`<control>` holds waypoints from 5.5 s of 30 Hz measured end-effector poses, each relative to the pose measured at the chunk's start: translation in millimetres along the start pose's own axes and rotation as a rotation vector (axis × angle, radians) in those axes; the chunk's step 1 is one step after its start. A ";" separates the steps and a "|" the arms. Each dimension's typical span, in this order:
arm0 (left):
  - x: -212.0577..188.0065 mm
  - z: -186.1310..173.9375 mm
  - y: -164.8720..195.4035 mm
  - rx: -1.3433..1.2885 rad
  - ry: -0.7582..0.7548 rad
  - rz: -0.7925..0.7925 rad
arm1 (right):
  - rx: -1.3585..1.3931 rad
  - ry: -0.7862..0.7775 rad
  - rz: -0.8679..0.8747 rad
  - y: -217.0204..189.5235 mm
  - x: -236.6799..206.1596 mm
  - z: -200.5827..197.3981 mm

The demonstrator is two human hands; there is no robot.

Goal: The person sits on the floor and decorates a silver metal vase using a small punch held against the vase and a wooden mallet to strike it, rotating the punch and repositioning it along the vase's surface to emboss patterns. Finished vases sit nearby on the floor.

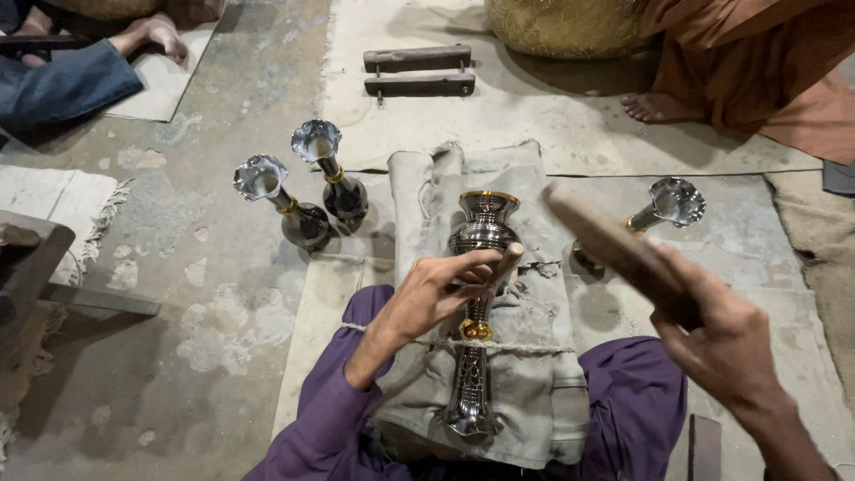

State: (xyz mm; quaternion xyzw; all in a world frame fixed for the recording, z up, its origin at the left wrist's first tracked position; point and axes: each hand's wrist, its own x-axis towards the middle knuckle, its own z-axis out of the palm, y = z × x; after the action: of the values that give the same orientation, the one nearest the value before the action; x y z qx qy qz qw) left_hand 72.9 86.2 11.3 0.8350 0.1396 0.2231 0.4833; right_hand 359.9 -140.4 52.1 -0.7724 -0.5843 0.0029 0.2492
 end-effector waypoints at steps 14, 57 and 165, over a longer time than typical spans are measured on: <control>-9.9 11.7 0.5 -0.146 0.214 -0.013 | -0.512 -0.296 0.040 -22.4 38.8 -23.4; -18.6 29.8 8.5 -0.074 0.443 -0.087 | -0.594 -0.273 -0.269 -65.3 94.8 -36.8; -23.0 40.7 19.7 0.123 0.443 -0.042 | -0.123 -0.098 -0.199 -67.6 67.9 -33.3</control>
State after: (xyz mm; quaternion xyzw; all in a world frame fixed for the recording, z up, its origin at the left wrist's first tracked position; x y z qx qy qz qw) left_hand 74.1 35.8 5.4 0.7904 0.2732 0.3818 0.3934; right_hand 330.4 -78.7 126.9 -0.7235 -0.6684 -0.0201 0.1714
